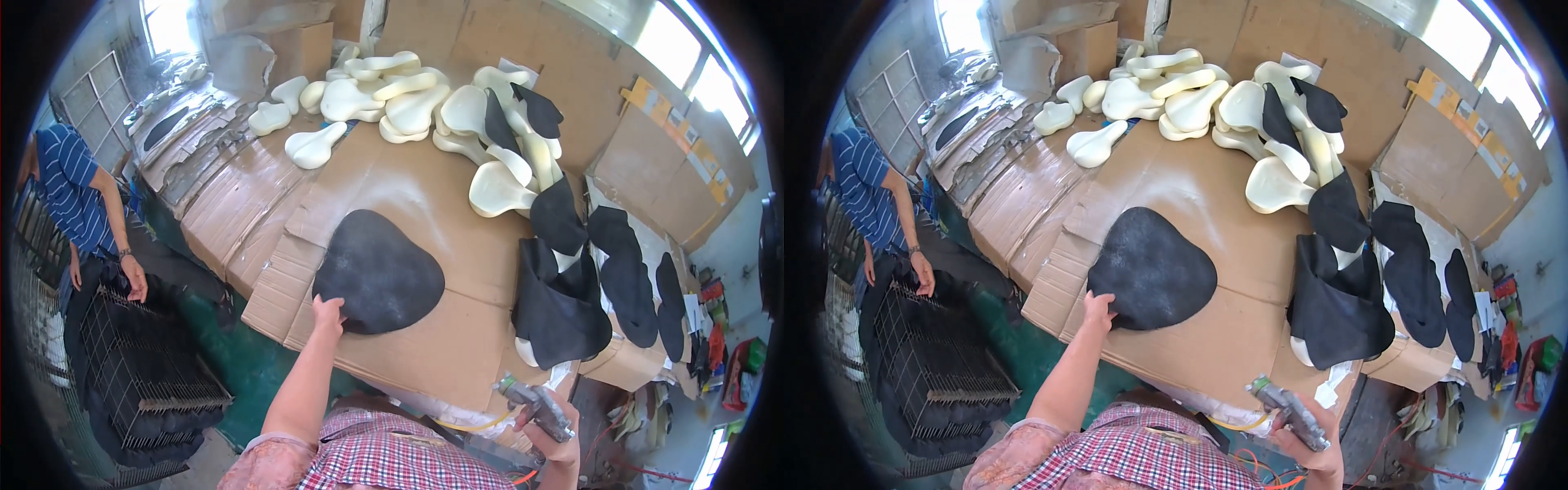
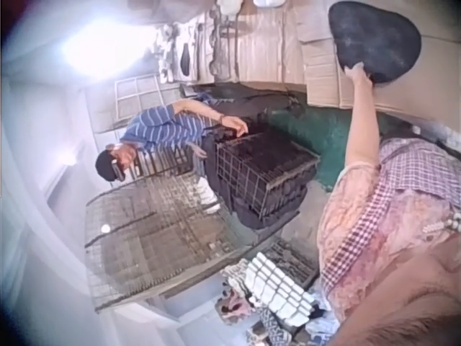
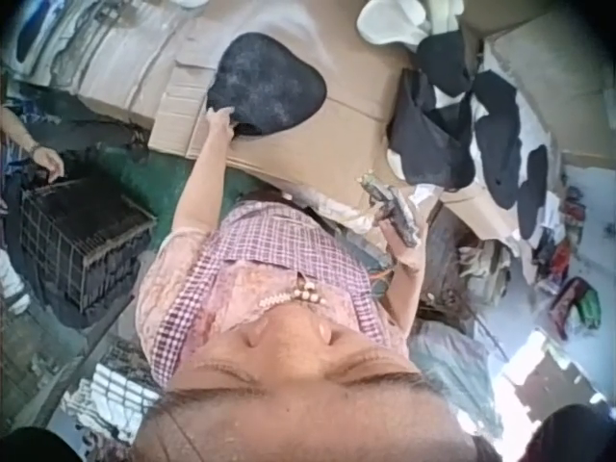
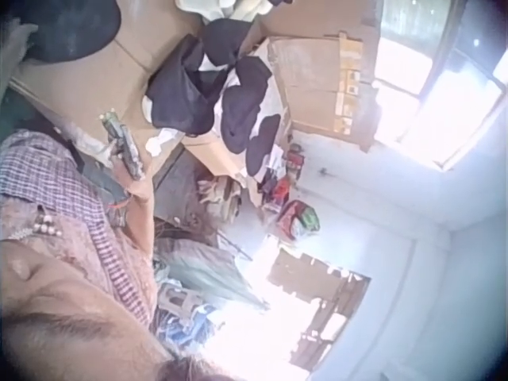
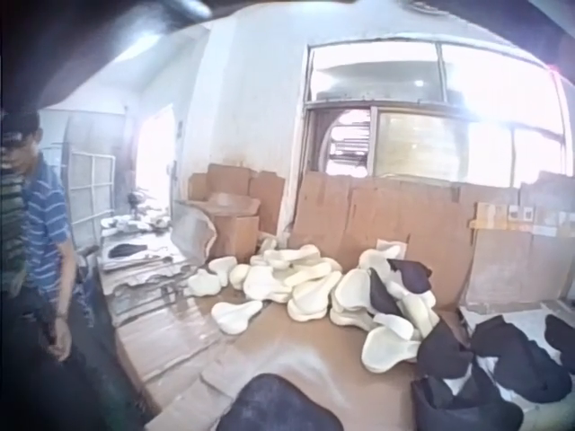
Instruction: Apply adhesive to bicycle seat covers using a spray gun and place them on a workspace.
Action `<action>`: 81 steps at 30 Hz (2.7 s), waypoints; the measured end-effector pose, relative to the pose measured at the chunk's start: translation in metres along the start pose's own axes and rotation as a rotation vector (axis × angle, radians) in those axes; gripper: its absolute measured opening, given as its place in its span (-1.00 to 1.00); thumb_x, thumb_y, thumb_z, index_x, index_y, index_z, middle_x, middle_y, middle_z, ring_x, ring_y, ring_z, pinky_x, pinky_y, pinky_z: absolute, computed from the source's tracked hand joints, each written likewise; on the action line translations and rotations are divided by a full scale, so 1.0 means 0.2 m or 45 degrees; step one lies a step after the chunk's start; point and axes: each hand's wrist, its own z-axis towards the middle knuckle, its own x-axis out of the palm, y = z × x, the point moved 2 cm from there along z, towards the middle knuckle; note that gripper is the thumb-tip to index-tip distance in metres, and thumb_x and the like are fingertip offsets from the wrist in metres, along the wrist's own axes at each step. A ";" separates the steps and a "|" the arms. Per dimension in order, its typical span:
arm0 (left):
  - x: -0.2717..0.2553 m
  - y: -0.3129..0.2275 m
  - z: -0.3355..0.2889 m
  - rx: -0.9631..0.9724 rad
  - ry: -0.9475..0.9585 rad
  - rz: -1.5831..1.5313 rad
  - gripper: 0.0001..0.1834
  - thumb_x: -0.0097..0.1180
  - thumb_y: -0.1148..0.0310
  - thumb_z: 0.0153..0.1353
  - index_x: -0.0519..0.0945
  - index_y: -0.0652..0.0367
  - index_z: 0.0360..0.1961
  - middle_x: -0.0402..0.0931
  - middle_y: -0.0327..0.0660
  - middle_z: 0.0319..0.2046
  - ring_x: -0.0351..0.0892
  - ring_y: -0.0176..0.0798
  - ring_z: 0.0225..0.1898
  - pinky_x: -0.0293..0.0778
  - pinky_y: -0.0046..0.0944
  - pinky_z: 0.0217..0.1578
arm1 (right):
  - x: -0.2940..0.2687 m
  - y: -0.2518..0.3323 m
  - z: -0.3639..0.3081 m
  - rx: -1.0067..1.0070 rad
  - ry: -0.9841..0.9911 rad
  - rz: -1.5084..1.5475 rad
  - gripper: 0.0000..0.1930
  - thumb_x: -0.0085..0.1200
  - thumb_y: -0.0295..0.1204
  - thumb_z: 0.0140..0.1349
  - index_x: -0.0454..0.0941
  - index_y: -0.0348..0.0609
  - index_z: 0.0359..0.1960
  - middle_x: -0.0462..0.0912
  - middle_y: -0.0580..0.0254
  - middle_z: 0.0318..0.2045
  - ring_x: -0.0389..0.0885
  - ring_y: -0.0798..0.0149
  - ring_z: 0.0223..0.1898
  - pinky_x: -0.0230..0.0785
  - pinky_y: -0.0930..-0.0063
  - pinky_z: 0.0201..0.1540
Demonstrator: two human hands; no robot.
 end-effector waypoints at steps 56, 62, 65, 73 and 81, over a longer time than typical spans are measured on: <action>-0.48 -0.10 0.20 0.669 -0.183 0.962 -0.64 0.12 0.49 0.00 0.55 0.23 -0.10 0.54 -0.15 -0.34 0.55 -0.20 -0.47 0.49 -0.28 -0.39 | 0.11 0.13 0.02 0.251 0.017 0.108 -0.43 0.18 -0.63 -0.13 0.44 -0.39 0.05 0.60 0.19 -0.40 0.55 0.41 -0.35 0.39 0.52 -0.27; -0.18 -0.05 0.00 0.719 -0.416 1.883 -0.66 0.17 0.26 0.04 0.60 0.05 -0.12 0.52 -0.15 -0.12 0.48 0.00 -0.06 0.38 0.03 -0.05 | 0.07 0.11 0.20 -0.097 -0.037 -0.031 -0.40 0.13 -0.65 -0.09 0.35 -0.39 0.11 0.57 0.18 -0.38 0.54 0.40 -0.38 0.39 0.56 -0.32; -0.19 -0.05 -0.02 0.680 -0.462 1.892 -0.68 0.20 0.24 0.04 0.61 0.00 -0.14 0.49 -0.18 -0.10 0.39 -0.07 0.04 0.29 0.03 0.03 | -0.01 0.15 0.13 -0.024 0.071 -0.217 -0.46 0.15 -0.61 -0.06 0.41 -0.36 0.07 0.60 0.22 -0.40 0.52 0.46 -0.41 0.36 0.60 -0.33; -0.14 -0.07 0.02 0.770 -0.423 1.811 -0.79 0.18 0.35 -0.01 0.63 0.12 -0.30 0.50 -0.11 -0.17 0.44 -0.02 -0.07 0.34 -0.01 -0.02 | 0.01 0.18 0.16 -0.091 -0.078 -0.218 -0.48 0.16 -0.61 -0.07 0.46 -0.30 0.04 0.61 0.27 -0.45 0.51 0.53 -0.48 0.33 0.64 -0.38; -0.30 0.01 0.24 0.373 -0.238 0.598 -0.63 0.15 0.55 -0.08 0.52 0.14 -0.15 0.52 -0.20 -0.31 0.51 -0.20 -0.34 0.41 -0.12 -0.35 | -0.05 0.10 0.02 -0.055 -0.081 -0.307 -0.47 0.19 -0.60 -0.09 0.46 -0.34 0.04 0.59 0.26 -0.47 0.53 0.47 -0.44 0.36 0.61 -0.36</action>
